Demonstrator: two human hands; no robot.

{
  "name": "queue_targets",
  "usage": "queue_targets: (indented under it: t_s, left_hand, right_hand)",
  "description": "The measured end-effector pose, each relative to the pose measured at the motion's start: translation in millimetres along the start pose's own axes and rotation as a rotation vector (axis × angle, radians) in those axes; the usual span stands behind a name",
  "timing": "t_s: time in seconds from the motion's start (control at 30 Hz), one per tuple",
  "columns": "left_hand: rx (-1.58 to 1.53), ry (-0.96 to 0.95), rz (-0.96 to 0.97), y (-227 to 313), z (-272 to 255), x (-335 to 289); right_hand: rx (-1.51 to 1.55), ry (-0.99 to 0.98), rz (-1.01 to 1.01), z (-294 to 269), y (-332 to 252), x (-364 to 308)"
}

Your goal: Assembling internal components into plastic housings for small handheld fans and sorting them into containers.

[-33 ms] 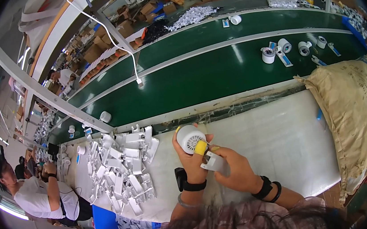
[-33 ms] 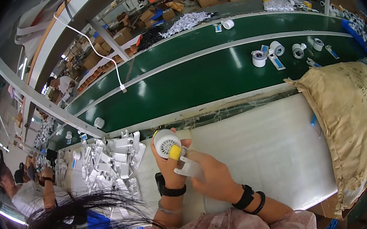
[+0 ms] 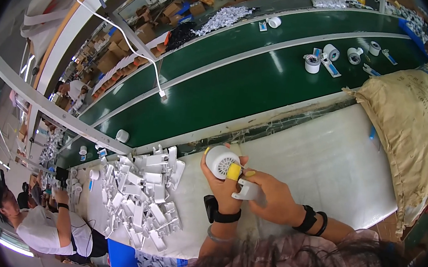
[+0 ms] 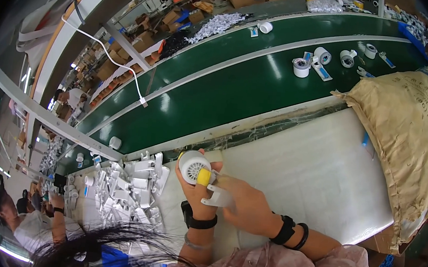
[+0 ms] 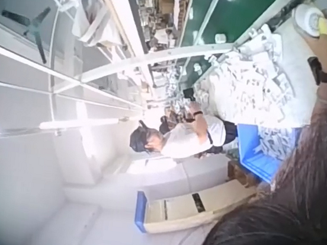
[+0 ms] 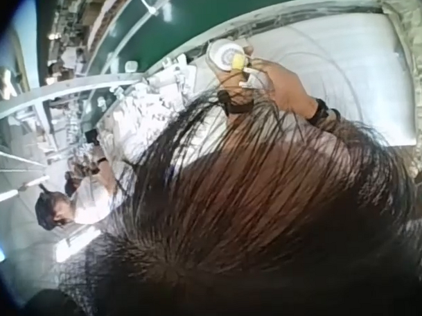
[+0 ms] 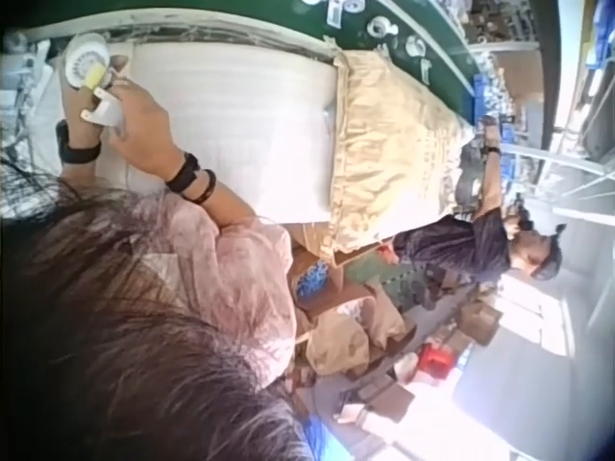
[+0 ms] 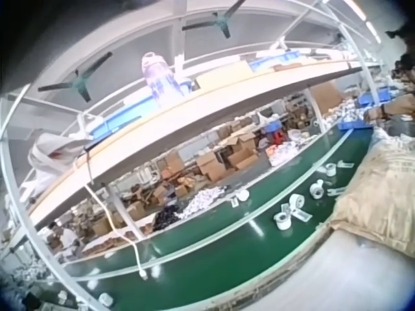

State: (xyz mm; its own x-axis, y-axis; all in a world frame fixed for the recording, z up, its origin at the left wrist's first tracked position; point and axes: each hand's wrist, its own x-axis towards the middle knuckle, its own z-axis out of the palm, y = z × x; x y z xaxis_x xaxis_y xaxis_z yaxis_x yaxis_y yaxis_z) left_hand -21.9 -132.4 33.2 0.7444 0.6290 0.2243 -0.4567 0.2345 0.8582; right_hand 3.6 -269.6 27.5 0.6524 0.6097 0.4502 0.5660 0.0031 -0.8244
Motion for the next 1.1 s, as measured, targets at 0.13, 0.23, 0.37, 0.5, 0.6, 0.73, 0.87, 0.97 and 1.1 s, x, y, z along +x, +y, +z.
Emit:
queue_targets:
  t_s: [0.13, 0.23, 0.37, 0.5, 0.6, 0.73, 0.87, 0.97, 1.1]
  left_hand:
    - [-0.086, 0.006, -0.061, -9, -8, 3]
    - [-0.218, 0.028, -0.133, -12, -15, 5]
    - [-0.158, 0.038, -0.005, -10, -14, 8]
    - [-0.128, 0.059, 0.021, -12, -16, 9]
    - [-0.132, 0.062, -0.006, -10, -13, 7]
    - [-0.131, 0.051, 0.003, -13, -12, 7]
    - [-0.057, 0.048, 0.050, -15, -8, 5]
    - [-0.068, 0.045, 0.041, -14, -5, 3]
    - [-0.093, 0.017, 0.013, -11, -2, 1]
  right_hand:
    - [-0.194, -0.074, -0.111, -2, 1, 2]
    - [-0.048, -0.055, 0.138, -13, -21, 5]
    - [-0.108, 0.224, 0.055, -19, -5, 8]
    - [-0.224, 0.132, 0.018, -9, 2, 1]
    - [-0.253, 0.034, -0.022, 1, 2, -3]
    - [-0.258, 0.004, 0.004, 3, 3, -3]
    - [-0.263, 0.023, -0.022, 4, 5, -4]
    - [-0.267, 0.028, -0.014, 4, 5, -3]
    - [-0.279, 0.032, -0.023, 4, 8, -4]
